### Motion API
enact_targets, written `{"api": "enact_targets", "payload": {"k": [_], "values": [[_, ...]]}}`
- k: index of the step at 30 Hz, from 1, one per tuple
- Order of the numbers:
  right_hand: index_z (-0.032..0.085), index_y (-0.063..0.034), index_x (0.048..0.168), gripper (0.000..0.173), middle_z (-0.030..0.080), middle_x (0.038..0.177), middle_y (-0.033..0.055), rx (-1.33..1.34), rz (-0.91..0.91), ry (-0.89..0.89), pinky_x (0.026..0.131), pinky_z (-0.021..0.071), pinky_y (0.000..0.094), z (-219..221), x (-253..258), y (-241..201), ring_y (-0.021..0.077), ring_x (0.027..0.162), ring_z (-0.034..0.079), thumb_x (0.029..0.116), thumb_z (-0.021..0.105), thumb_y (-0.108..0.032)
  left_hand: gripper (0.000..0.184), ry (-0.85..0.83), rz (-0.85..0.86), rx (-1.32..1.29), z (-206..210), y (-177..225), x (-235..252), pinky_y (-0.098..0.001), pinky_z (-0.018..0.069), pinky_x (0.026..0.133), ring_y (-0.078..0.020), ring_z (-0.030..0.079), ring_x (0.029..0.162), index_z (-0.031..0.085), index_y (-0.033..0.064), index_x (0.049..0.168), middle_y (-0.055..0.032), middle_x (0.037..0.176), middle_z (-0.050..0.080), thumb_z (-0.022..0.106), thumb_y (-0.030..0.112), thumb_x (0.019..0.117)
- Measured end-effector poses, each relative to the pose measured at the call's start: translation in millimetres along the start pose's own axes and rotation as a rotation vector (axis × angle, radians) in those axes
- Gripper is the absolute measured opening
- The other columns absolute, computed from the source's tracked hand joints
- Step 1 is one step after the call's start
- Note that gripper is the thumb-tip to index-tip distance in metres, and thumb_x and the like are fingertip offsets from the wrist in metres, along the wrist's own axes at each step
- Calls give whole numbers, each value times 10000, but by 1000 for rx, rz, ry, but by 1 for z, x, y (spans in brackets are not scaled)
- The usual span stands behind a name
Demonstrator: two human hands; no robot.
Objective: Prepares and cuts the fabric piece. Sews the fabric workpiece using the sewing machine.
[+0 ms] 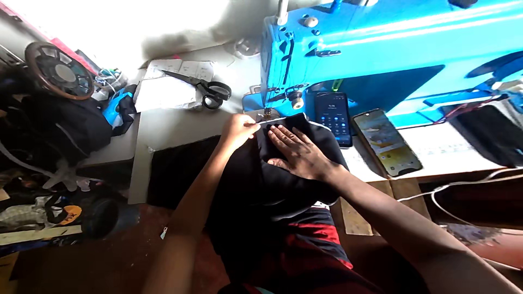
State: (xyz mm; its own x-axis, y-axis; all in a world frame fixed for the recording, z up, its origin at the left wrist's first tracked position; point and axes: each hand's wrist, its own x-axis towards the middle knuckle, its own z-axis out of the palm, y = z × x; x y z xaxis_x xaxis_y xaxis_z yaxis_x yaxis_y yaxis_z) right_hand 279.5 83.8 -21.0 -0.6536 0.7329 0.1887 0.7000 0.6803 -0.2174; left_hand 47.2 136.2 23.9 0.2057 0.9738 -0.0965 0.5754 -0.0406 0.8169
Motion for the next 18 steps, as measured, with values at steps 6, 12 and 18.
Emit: {"api": "enact_targets", "payload": {"k": [6,12,18], "values": [[357,-46,1591,885,338,1660,133,6,16,-5,1249,203,537,0,0,-1,285,1553,286,1007,295,-709,216,245,327,317,5,-6,-12,-471,559,886,-298,686,977,732,-8,1013,-170,1043,697,726,195,940],[365,-22,1581,888,358,1645,160,23,39,16,1240,211,565,0,-3,-5,303,1543,309,1012,300,-701,621,-3,468,499,3,-18,-41,-619,276,1181,-347,375,1497,670,105,1363,-66,1494,578,679,538,917],[356,-9,1581,891,349,1646,173,59,55,-4,1237,196,594,-7,-11,-12,322,1545,298,1016,292,-696,880,-83,436,551,1,-24,-58,-711,69,1208,-345,193,1574,423,97,1571,-53,1635,403,673,587,885]]}}
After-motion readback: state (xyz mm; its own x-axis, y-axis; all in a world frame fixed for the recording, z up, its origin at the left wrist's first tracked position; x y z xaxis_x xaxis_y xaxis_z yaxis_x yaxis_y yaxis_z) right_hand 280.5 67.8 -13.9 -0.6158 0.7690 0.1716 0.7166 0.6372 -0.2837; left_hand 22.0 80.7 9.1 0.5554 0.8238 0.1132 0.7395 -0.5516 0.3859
